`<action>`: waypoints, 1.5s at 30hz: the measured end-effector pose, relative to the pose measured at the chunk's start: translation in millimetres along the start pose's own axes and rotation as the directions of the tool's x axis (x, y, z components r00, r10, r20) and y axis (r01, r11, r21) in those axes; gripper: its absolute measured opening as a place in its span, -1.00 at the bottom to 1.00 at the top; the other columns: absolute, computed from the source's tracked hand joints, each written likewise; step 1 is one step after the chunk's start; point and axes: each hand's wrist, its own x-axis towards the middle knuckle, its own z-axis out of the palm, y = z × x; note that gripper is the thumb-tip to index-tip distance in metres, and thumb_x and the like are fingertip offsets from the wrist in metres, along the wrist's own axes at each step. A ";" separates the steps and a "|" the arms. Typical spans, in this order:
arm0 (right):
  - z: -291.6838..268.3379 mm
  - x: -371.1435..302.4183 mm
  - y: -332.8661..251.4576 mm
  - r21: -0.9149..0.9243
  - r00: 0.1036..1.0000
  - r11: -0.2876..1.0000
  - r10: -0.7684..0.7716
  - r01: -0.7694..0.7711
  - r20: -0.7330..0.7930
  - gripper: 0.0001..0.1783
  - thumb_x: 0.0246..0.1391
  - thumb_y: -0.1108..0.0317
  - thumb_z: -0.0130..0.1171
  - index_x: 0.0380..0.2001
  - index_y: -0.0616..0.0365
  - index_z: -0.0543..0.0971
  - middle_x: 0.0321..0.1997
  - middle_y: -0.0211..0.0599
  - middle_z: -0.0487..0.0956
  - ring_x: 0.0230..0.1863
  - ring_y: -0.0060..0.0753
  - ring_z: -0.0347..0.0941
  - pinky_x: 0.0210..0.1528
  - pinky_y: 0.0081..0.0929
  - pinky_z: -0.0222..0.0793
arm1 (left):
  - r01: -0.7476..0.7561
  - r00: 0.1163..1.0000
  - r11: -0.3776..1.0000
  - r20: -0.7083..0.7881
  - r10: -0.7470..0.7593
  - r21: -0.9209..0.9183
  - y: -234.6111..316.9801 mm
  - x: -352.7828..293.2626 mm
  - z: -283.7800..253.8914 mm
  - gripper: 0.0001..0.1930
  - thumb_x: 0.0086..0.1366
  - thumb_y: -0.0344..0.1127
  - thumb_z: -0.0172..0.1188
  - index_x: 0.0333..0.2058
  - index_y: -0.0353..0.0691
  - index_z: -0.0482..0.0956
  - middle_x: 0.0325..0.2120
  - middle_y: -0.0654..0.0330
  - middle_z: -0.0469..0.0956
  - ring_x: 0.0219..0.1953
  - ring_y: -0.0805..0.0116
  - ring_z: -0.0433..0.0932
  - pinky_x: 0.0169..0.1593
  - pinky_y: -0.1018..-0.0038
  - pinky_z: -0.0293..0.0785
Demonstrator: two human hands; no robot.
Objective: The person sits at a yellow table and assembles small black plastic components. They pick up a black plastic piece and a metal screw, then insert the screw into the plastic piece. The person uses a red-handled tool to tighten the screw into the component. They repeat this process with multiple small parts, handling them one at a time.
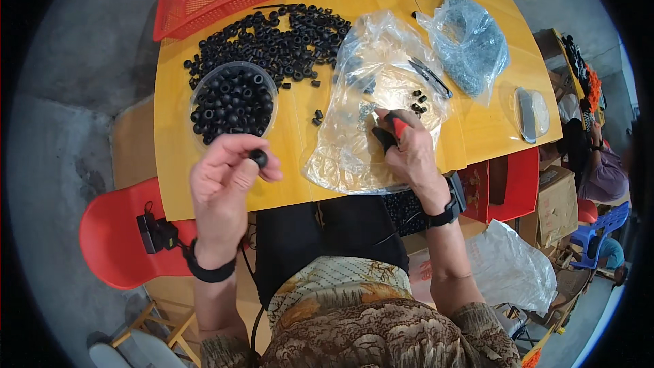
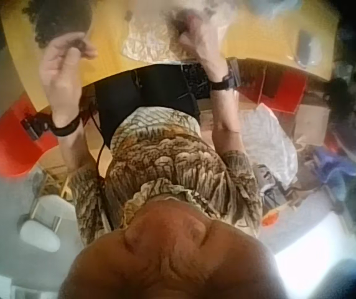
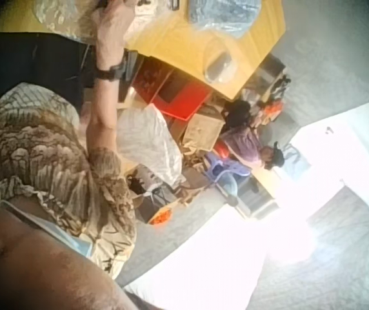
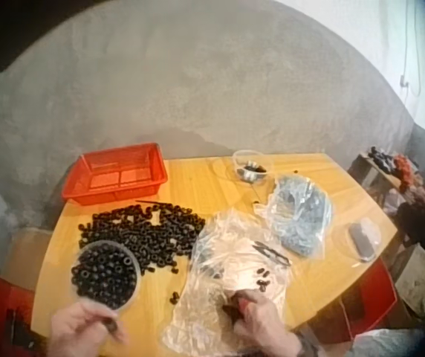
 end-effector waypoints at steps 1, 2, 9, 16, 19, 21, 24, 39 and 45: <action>1.4 2.4 -2.6 -0.053 0.999 0.998 -0.032 0.032 0.003 -0.53 -0.35 0.69 0.06 -0.21 0.24 0.55 -0.26 -0.11 0.53 -0.25 -0.08 0.48 -0.21 -0.40 0.41 | 0.050 0.999 0.998 -0.018 -0.051 -0.033 -3.5 -3.8 2.1 -0.71 0.23 -0.30 0.12 -0.16 -0.39 0.43 -0.43 0.13 0.52 -0.42 0.41 0.50 -0.26 0.53 0.43; 3.0 4.2 -4.0 -0.106 0.998 0.992 -0.064 0.064 0.007 -0.59 -0.28 0.69 0.09 -0.22 0.25 0.55 -0.28 -0.12 0.54 -0.24 -0.11 0.49 -0.21 -0.43 0.40 | 0.072 0.997 0.996 -0.028 -0.074 -0.051 -6.6 -7.6 3.1 -0.71 0.23 -0.30 0.12 -0.16 -0.39 0.43 -0.43 0.13 0.52 -0.42 0.41 0.50 -0.26 0.53 0.43; 4.8 2.8 0.3 -0.148 0.999 0.989 0.006 0.001 0.046 -0.59 -0.51 0.64 0.05 -0.38 0.30 0.57 -0.30 -0.13 0.47 -0.24 -0.06 0.39 -0.25 -0.31 0.40 | 0.164 0.985 0.959 -0.016 -0.172 -0.230 -28.6 -27.9 9.5 -0.74 0.23 -0.29 0.13 -0.21 -0.36 0.43 -0.44 0.15 0.50 -0.43 0.41 0.50 -0.30 0.54 0.44; 11.2 0.7 0.4 -0.253 0.993 0.965 -0.093 0.073 -0.068 -0.74 -0.52 0.65 0.05 -0.56 0.33 0.55 -0.31 -0.11 0.48 -0.28 -0.07 0.40 -0.29 -0.30 0.40 | 0.208 0.974 0.923 -0.022 -0.227 -0.325 -36.4 -29.7 13.7 -0.74 0.22 -0.26 0.15 -0.21 -0.31 0.42 -0.43 0.19 0.49 -0.43 0.43 0.49 -0.31 0.56 0.43; 10.9 0.3 0.7 -0.215 0.988 0.974 -0.100 0.073 -0.118 -0.69 -0.51 0.67 0.04 -0.50 0.31 0.55 -0.33 -0.10 0.49 -0.32 -0.05 0.42 -0.29 -0.30 0.40 | 0.214 0.972 0.919 -0.020 -0.234 -0.332 -39.6 -29.8 13.8 -0.74 0.22 -0.27 0.15 -0.21 -0.31 0.42 -0.43 0.20 0.49 -0.42 0.44 0.49 -0.32 0.56 0.43; 9.4 -2.1 -1.9 -0.122 0.984 0.992 -0.048 0.028 -0.169 -0.65 -0.48 0.69 0.03 -0.44 0.28 0.54 -0.36 -0.10 0.50 -0.33 -0.04 0.43 -0.28 -0.31 0.40 | 0.215 0.972 0.918 -0.021 -0.235 -0.333 -43.1 -30.7 13.5 -0.75 0.23 -0.27 0.14 -0.20 -0.30 0.42 -0.43 0.20 0.49 -0.42 0.44 0.49 -0.31 0.56 0.42; 6.5 -1.5 -1.0 0.076 0.961 0.997 0.018 0.003 -0.276 -0.58 -0.45 0.72 0.00 -0.36 0.24 0.53 -0.37 -0.12 0.51 -0.32 -0.05 0.45 -0.27 -0.33 0.39 | 0.220 0.970 0.911 -0.022 -0.243 -0.349 -50.7 -29.5 13.6 -0.75 0.23 -0.27 0.14 -0.20 -0.30 0.42 -0.42 0.20 0.49 -0.41 0.44 0.49 -0.31 0.57 0.42; 5.4 3.9 15.6 0.742 0.869 0.624 0.481 -0.245 -0.117 -0.68 -0.11 0.70 0.15 -0.21 0.24 0.55 -0.38 -0.44 0.52 -0.33 -0.66 0.42 -0.21 -0.69 0.36 | 0.352 0.935 0.875 0.081 -0.345 -0.331 -74.7 -25.9 38.9 -0.78 0.26 -0.35 0.08 -0.17 -0.32 0.41 -0.39 0.19 0.51 -0.36 0.41 0.52 -0.20 0.51 0.44; -3.7 0.9 14.0 0.783 0.849 0.594 0.498 -0.186 -0.177 -0.77 -0.03 0.62 0.15 -0.24 0.25 0.57 -0.38 -0.41 0.55 -0.37 -0.65 0.44 -0.25 -0.70 0.36 | 0.381 0.924 0.867 0.103 -0.368 -0.322 -93.0 -20.9 48.5 -0.80 0.27 -0.36 0.05 -0.17 -0.31 0.41 -0.41 0.19 0.52 -0.33 0.41 0.53 -0.17 0.50 0.44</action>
